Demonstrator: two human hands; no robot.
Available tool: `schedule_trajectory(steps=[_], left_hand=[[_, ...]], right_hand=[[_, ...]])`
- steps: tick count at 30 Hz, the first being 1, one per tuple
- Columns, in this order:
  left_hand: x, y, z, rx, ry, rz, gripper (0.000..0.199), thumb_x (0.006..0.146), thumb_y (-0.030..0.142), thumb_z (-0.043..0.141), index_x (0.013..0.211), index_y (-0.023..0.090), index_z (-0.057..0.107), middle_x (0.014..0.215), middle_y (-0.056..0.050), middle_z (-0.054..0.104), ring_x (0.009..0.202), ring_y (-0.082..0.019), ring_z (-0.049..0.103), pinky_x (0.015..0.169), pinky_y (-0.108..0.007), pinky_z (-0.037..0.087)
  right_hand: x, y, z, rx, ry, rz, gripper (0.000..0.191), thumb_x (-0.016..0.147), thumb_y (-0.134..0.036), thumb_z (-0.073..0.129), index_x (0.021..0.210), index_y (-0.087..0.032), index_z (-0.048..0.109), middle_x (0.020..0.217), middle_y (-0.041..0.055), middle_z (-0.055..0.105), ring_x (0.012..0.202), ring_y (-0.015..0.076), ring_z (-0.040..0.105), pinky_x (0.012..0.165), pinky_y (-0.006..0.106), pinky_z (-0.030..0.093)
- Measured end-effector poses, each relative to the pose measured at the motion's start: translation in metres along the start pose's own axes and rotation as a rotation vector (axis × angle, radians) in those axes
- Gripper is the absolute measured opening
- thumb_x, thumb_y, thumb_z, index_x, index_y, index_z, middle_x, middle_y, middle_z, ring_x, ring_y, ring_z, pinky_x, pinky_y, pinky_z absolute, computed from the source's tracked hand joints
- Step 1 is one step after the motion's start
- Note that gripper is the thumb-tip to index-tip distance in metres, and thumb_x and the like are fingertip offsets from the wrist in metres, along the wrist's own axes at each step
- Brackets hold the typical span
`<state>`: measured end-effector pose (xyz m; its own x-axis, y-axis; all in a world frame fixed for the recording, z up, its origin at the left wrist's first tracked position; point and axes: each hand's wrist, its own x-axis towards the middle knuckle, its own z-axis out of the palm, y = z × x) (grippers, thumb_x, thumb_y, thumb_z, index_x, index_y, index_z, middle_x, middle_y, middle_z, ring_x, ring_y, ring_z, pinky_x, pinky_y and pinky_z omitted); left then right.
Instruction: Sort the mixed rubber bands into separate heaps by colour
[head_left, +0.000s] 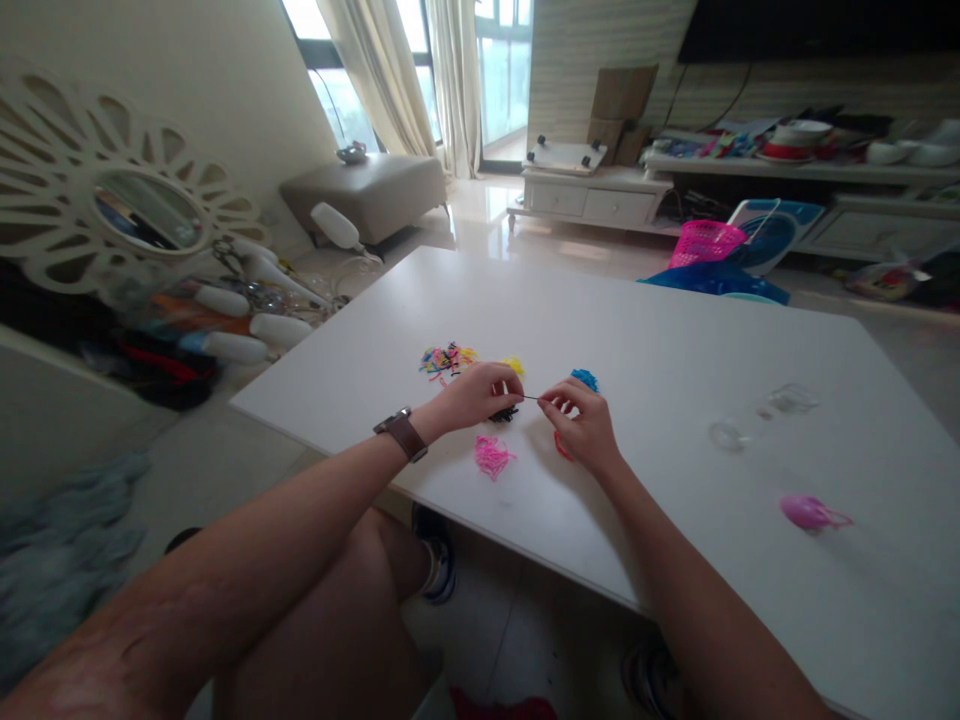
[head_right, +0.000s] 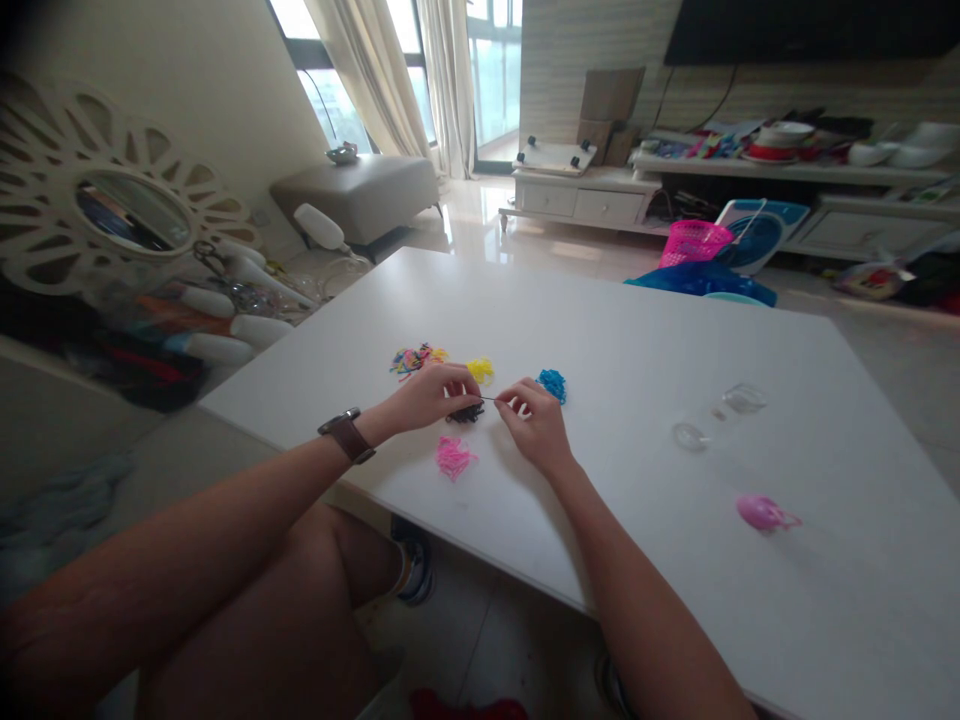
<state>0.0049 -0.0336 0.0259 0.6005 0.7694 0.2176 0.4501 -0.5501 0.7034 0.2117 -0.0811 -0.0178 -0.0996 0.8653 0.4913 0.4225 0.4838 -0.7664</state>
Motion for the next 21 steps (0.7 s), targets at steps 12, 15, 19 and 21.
schedule_trajectory(steps=[12, 15, 19, 21], left_hand=[[0.003, 0.003, -0.005, 0.002, 0.090, -0.026, 0.005, 0.081, 0.016, 0.070, 0.076, 0.016, 0.073, 0.072, -0.001, 0.069, 0.063, -0.010, 0.060, 0.061, -0.022, 0.045], [0.002, 0.007, -0.002, 0.010, 0.060, 0.024, 0.006, 0.082, 0.016, 0.070, 0.077, 0.016, 0.073, 0.072, -0.001, 0.068, 0.063, -0.010, 0.060, 0.062, -0.022, 0.045], [0.000, 0.007, -0.002, 0.009, 0.079, 0.044, 0.005, 0.082, 0.019, 0.072, 0.085, 0.016, 0.072, 0.074, -0.001, 0.067, 0.064, -0.011, 0.060, 0.063, -0.022, 0.046], [-0.001, 0.006, -0.003, -0.004, 0.085, 0.042, 0.013, 0.080, 0.021, 0.074, 0.091, 0.016, 0.071, 0.076, -0.001, 0.068, 0.065, -0.011, 0.060, 0.063, -0.022, 0.047]], right_hand=[[0.002, 0.000, -0.010, -0.037, 0.218, 0.006, 0.012, 0.091, -0.026, 0.062, 0.079, -0.023, 0.062, 0.081, 0.0016, 0.061, 0.070, 0.0166, 0.057, 0.063, 0.032, 0.047], [-0.001, -0.006, -0.001, -0.005, 0.080, -0.055, 0.010, 0.091, -0.025, 0.061, 0.082, -0.023, 0.064, 0.083, 0.0019, 0.061, 0.071, 0.0162, 0.058, 0.065, 0.032, 0.048], [-0.001, -0.007, -0.001, 0.004, 0.075, -0.064, 0.008, 0.092, -0.025, 0.061, 0.085, -0.024, 0.065, 0.084, 0.0018, 0.060, 0.070, 0.0153, 0.058, 0.065, 0.032, 0.048], [-0.001, -0.006, -0.002, 0.000, 0.073, -0.049, 0.009, 0.092, -0.026, 0.061, 0.085, -0.024, 0.065, 0.084, 0.0020, 0.060, 0.070, 0.0154, 0.059, 0.065, 0.032, 0.049]])
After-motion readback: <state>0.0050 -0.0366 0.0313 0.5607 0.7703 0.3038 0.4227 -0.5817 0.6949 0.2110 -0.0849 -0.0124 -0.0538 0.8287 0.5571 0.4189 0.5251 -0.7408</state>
